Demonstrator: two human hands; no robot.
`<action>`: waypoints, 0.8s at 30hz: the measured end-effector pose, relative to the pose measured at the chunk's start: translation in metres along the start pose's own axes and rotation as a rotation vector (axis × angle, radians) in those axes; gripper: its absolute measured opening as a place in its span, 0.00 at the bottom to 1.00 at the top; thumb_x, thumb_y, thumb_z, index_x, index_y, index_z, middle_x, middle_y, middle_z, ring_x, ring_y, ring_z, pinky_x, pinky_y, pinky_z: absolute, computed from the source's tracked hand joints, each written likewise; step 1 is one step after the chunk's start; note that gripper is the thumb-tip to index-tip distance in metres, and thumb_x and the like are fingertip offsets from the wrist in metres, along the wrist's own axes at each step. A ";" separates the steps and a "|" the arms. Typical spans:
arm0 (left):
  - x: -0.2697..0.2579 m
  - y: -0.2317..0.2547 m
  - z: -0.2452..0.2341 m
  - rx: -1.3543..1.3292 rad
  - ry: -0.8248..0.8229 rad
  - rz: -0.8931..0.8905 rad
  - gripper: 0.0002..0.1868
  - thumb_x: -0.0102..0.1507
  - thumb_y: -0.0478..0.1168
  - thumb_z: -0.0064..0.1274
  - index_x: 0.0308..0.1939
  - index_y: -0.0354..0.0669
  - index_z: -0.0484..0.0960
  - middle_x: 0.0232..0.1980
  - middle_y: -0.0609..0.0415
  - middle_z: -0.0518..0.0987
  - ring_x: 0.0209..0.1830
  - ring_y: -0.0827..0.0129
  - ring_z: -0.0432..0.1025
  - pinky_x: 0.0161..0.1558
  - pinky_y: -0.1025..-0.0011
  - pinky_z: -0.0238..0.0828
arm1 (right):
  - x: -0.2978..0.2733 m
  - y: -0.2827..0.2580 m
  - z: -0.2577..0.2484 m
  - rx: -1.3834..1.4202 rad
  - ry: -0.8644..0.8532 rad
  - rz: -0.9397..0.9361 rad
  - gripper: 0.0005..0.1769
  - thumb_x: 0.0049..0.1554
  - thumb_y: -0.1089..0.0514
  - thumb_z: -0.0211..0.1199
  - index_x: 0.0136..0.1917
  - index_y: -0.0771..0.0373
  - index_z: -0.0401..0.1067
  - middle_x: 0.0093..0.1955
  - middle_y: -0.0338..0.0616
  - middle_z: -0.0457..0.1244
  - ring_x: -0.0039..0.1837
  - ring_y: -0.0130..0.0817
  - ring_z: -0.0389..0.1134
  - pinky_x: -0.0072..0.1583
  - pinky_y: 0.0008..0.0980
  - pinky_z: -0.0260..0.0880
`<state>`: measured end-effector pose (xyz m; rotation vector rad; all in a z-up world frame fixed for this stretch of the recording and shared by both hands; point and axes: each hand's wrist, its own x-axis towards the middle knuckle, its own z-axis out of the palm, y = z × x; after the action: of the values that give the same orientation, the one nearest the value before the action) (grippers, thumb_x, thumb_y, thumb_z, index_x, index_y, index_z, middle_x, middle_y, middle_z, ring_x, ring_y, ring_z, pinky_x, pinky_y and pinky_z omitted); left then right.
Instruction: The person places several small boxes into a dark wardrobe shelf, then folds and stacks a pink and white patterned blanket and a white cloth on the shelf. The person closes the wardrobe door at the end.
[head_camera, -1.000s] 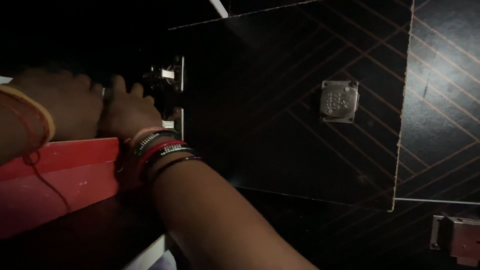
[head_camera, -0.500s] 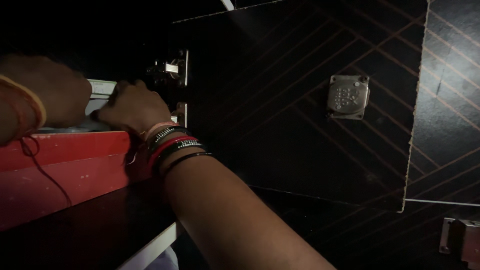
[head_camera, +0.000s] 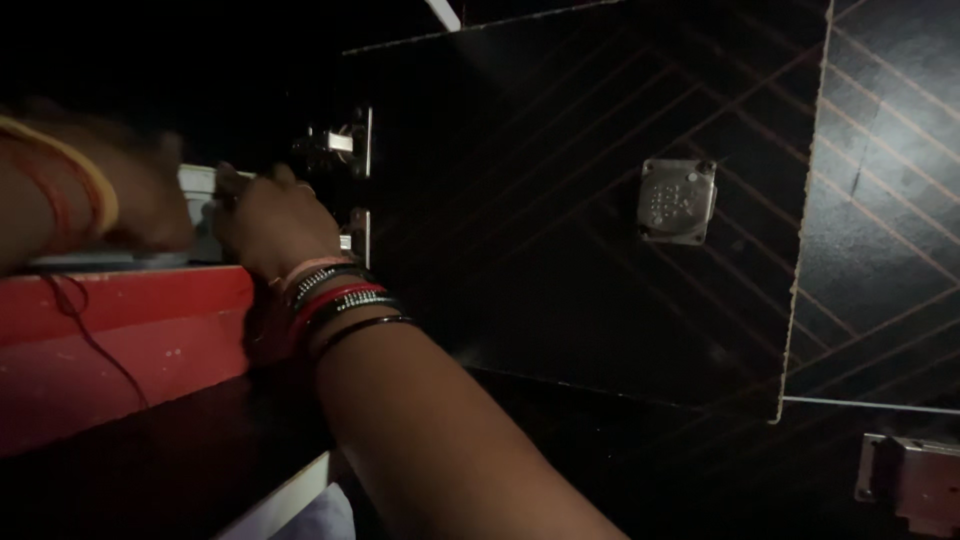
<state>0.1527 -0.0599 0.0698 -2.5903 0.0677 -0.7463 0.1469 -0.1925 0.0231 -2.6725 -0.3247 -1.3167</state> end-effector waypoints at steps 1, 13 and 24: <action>-0.006 -0.001 -0.003 0.005 0.001 0.002 0.49 0.64 0.62 0.45 0.81 0.40 0.48 0.45 0.51 0.84 0.45 0.65 0.77 0.45 0.66 0.75 | 0.000 0.001 0.002 -0.038 -0.019 0.015 0.28 0.64 0.36 0.49 0.73 0.45 0.66 0.70 0.57 0.60 0.70 0.56 0.65 0.62 0.51 0.74; -0.087 -0.030 -0.006 -0.094 -0.019 -0.113 0.45 0.64 0.73 0.39 0.72 0.44 0.67 0.64 0.43 0.74 0.67 0.54 0.63 0.65 0.55 0.59 | -0.022 -0.023 -0.013 0.362 -0.103 -0.296 0.36 0.69 0.32 0.31 0.81 0.48 0.57 0.77 0.54 0.61 0.75 0.54 0.63 0.76 0.53 0.58; -0.235 -0.054 -0.053 0.224 -0.213 0.071 0.31 0.66 0.70 0.41 0.64 0.62 0.82 0.70 0.60 0.76 0.79 0.59 0.57 0.79 0.57 0.43 | -0.054 -0.078 -0.027 0.289 -0.009 -0.426 0.35 0.65 0.30 0.34 0.80 0.40 0.55 0.87 0.49 0.42 0.85 0.56 0.41 0.74 0.66 0.42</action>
<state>-0.0790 0.0065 0.0169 -2.4223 0.0098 -0.4234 0.0742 -0.1302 -0.0003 -2.4447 -1.0464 -1.2369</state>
